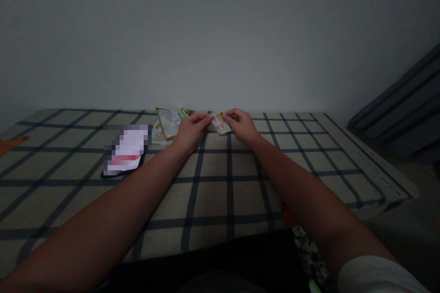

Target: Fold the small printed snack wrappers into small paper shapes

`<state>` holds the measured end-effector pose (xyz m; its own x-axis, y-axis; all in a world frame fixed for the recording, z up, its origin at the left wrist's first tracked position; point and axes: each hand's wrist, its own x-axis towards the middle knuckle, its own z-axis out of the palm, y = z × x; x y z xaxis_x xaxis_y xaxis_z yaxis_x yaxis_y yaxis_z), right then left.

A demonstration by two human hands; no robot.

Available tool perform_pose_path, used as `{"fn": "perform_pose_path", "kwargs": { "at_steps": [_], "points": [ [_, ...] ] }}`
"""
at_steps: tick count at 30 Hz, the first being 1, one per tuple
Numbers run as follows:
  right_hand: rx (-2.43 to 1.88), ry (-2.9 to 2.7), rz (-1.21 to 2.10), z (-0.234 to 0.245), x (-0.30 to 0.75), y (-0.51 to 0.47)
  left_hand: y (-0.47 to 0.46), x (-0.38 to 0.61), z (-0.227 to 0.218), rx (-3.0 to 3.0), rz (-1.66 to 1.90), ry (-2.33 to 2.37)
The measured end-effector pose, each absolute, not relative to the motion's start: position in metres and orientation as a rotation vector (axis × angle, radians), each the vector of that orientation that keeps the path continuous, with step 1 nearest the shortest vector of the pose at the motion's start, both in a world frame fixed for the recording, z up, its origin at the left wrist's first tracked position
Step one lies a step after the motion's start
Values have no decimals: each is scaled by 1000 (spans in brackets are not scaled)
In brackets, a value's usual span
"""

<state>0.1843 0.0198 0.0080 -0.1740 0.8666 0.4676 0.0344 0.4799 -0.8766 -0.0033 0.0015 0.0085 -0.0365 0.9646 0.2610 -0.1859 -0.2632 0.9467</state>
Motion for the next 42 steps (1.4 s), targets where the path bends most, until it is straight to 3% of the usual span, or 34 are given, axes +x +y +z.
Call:
{"fn": "perform_pose_path", "kwargs": {
  "at_steps": [19,35,42],
  "points": [
    [-839,-1550,1099,16,181,13,-6,-3,11,1335,1468,932],
    [-913,-1516,962,20,180,11,-4,-4,7,1420,1416,934],
    [-898,-1531,1135,18,181,11,-8,-9,14,1602,1486,1090]
  ]
}}
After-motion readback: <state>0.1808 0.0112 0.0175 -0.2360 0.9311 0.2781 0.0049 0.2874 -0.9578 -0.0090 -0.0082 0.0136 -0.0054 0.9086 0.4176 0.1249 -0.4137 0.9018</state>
